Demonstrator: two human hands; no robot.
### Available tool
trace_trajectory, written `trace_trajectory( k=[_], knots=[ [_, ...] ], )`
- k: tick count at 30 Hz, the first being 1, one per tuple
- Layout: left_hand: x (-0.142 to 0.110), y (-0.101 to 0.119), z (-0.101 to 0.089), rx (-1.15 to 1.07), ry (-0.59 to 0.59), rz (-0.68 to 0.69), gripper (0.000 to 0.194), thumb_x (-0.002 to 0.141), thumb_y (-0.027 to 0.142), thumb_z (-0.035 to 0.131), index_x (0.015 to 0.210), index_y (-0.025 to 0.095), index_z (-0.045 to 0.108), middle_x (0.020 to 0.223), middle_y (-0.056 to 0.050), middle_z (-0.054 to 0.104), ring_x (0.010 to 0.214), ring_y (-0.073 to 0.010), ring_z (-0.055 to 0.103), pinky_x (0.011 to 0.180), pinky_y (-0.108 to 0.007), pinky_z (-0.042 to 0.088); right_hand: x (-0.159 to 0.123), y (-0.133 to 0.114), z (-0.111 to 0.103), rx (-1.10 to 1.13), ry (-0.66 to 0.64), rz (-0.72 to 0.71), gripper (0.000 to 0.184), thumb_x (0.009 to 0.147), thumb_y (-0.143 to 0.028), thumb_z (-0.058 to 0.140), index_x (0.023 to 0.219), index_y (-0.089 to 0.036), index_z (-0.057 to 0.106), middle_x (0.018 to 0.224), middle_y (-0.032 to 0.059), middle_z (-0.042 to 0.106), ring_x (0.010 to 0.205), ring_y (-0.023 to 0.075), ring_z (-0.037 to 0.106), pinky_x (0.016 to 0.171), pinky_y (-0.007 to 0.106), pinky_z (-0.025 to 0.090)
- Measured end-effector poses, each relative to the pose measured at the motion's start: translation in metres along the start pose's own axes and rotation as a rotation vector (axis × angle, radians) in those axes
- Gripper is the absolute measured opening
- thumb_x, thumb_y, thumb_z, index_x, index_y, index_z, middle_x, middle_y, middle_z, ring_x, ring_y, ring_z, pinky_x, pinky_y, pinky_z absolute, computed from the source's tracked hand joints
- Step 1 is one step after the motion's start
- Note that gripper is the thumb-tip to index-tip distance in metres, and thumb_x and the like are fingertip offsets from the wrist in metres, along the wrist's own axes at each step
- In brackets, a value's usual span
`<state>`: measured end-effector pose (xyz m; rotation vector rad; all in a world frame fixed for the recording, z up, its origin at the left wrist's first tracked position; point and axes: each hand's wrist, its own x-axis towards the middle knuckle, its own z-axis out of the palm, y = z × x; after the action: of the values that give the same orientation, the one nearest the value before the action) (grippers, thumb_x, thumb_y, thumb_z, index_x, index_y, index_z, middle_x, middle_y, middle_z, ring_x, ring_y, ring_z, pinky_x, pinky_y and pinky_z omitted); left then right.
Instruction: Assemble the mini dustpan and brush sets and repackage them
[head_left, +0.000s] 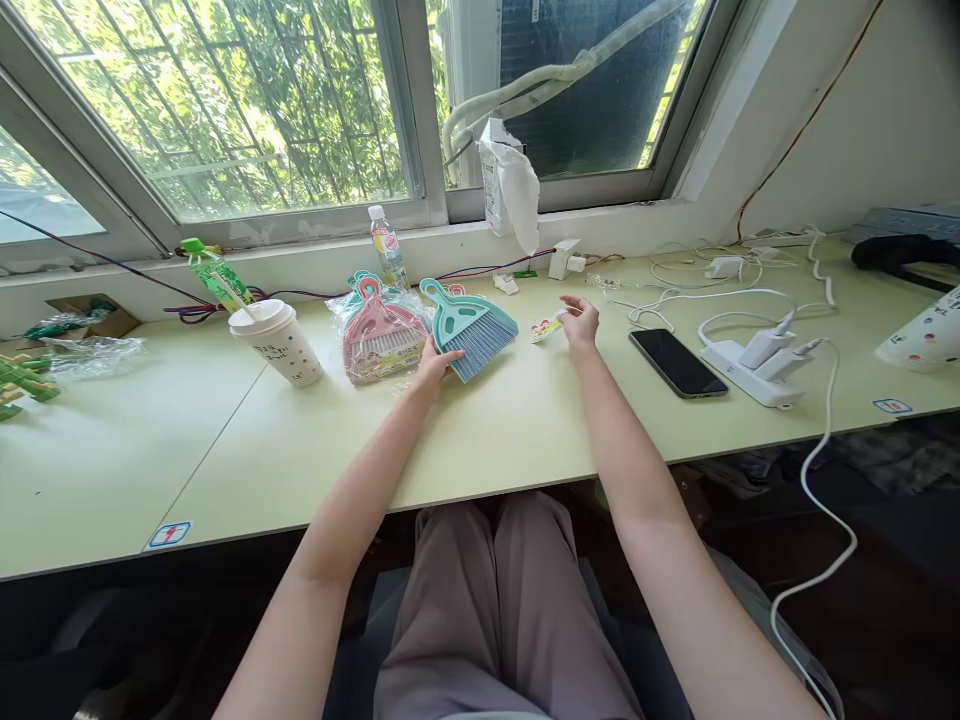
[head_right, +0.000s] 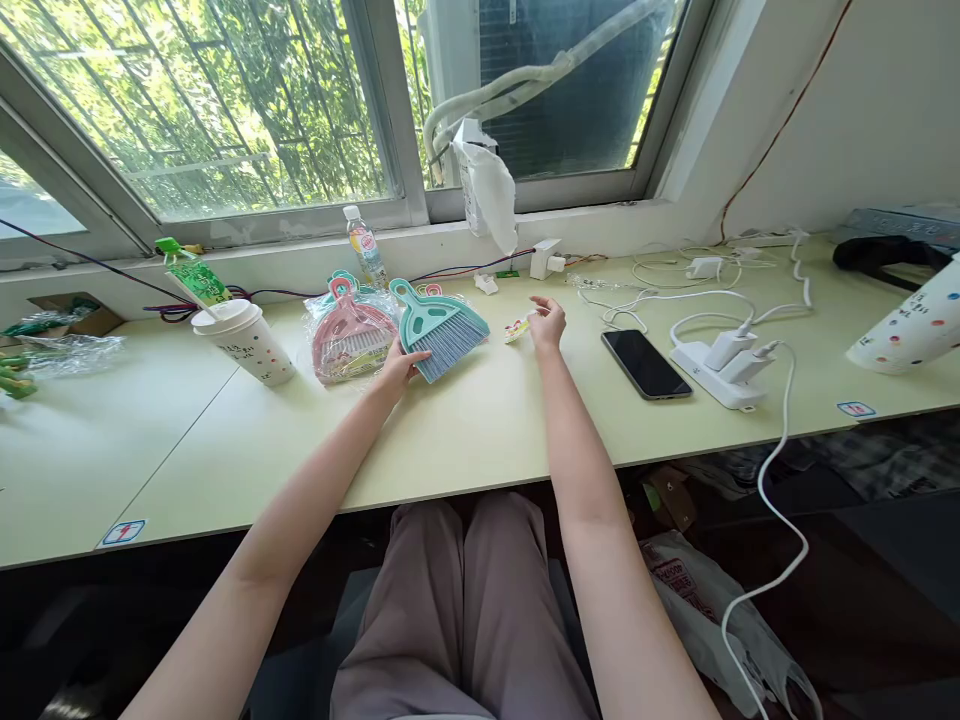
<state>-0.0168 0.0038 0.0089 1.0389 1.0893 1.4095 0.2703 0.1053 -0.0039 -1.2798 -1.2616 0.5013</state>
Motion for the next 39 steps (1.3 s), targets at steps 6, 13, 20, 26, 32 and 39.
trace_trajectory(
  k=[6, 13, 20, 26, 32, 39],
  knots=[
    [-0.001, 0.000, 0.000, -0.020, -0.012, -0.021, 0.076, 0.067, 0.017, 0.080, 0.136, 0.028, 0.050, 0.120, -0.008, 0.066, 0.098, -0.0219, 0.067, 0.073, -0.031, 0.060, -0.025, -0.068, -0.001, 0.645, -0.265, -0.089, 0.048, 0.078, -0.037, 0.070, 0.125, -0.035, 0.061, 0.129, 0.0021, 0.062, 0.121, 0.0198, 0.058, 0.100, 0.038, 0.055],
    [-0.006, 0.007, 0.006, -0.099, 0.003, -0.071, 0.062, 0.077, 0.028, 0.079, 0.133, 0.025, 0.054, 0.114, -0.009, 0.070, 0.088, -0.0197, 0.071, 0.073, -0.032, 0.061, -0.056, -0.084, 0.032, 0.541, -0.545, -0.102, 0.051, 0.065, -0.037, 0.080, 0.113, -0.027, 0.067, 0.125, 0.0060, 0.067, 0.117, 0.0258, 0.060, 0.100, 0.044, 0.053],
    [-0.011, 0.009, 0.010, -0.079, -0.048, -0.045, 0.077, 0.066, 0.022, 0.085, 0.134, 0.023, 0.050, 0.116, -0.009, 0.070, 0.088, -0.0203, 0.071, 0.074, -0.033, 0.062, -0.070, -0.079, 0.055, 0.363, -0.552, -0.200, 0.039, 0.069, -0.039, 0.074, 0.104, -0.023, 0.069, 0.118, 0.0086, 0.070, 0.113, 0.0267, 0.063, 0.102, 0.045, 0.049],
    [-0.010, 0.006, 0.011, -0.064, -0.072, -0.039, 0.073, 0.066, 0.024, 0.086, 0.131, 0.023, 0.054, 0.123, -0.011, 0.068, 0.099, -0.0243, 0.070, 0.074, -0.033, 0.063, -0.074, -0.090, 0.048, 0.442, -0.575, -0.160, 0.039, 0.071, -0.045, 0.077, 0.104, -0.024, 0.069, 0.107, 0.0074, 0.071, 0.112, 0.0262, 0.064, 0.099, 0.042, 0.051],
    [-0.011, 0.006, 0.012, -0.092, -0.084, -0.042, 0.069, 0.067, 0.035, 0.087, 0.126, 0.021, 0.054, 0.122, -0.013, 0.067, 0.101, -0.0254, 0.070, 0.079, -0.036, 0.062, -0.076, -0.094, 0.044, 0.606, -0.584, 0.055, 0.045, 0.071, -0.050, 0.076, 0.108, -0.025, 0.067, 0.109, 0.0057, 0.071, 0.106, 0.0242, 0.066, 0.089, 0.038, 0.056],
    [-0.010, 0.004, 0.009, -0.073, -0.110, -0.032, 0.071, 0.064, 0.020, 0.085, 0.127, 0.021, 0.052, 0.117, -0.010, 0.069, 0.097, -0.0229, 0.070, 0.081, -0.035, 0.061, -0.079, -0.080, 0.060, 0.205, -0.550, -0.215, 0.023, 0.085, -0.030, 0.060, 0.105, -0.020, 0.069, 0.109, 0.0083, 0.071, 0.104, 0.0232, 0.064, 0.094, 0.040, 0.049]
  ],
)
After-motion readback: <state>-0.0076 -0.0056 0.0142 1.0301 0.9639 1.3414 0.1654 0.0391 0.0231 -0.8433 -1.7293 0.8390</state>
